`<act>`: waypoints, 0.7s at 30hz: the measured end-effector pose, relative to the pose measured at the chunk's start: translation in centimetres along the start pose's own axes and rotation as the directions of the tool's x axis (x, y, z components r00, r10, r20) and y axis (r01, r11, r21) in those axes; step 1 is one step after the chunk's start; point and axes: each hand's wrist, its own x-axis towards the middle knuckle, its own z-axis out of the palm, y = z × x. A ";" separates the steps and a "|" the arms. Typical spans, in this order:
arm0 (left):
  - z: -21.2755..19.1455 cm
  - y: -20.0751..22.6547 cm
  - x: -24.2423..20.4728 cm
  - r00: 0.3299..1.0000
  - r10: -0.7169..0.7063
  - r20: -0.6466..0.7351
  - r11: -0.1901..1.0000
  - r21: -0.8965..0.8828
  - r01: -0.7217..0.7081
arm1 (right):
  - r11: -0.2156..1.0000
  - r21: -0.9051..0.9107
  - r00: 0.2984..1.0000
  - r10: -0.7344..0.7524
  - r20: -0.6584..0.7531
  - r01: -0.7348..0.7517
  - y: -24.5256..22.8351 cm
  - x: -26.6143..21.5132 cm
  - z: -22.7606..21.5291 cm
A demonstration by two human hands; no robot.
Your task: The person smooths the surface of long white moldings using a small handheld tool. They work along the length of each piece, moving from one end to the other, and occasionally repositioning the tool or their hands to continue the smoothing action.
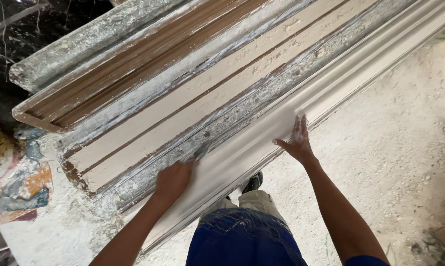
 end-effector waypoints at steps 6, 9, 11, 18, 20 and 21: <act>-0.2 3.2 1.5 0.999 0.027 -0.038 0.991 0.135 -0.021 | 1.000 -0.019 1.000 0.015 -0.008 -0.015 -0.2 0.1 0.0; 1.0 7.8 6.5 0.996 -0.002 0.090 0.988 0.155 -0.012 | 0.993 -0.092 0.996 -0.078 -0.036 0.075 -0.5 -0.3 0.0; 0.8 9.3 9.3 0.995 0.025 0.101 0.985 0.170 -0.042 | 0.999 -0.004 0.999 -0.037 -0.033 0.037 -0.7 -0.1 -0.1; -0.8 2.2 2.4 0.989 0.141 -0.043 0.986 0.099 -0.136 | 0.987 -0.086 0.985 -0.145 -0.095 0.137 0.0 0.1 0.1; -0.5 -0.5 -1.8 0.997 0.081 -0.009 0.992 0.100 -0.080 | 0.996 -0.035 0.994 -0.089 -0.063 0.087 0.5 -0.3 0.7; -0.3 -1.3 -3.2 0.999 0.022 0.028 0.993 0.113 -0.025 | 0.998 -0.012 0.997 -0.066 -0.050 0.066 0.6 -0.2 0.7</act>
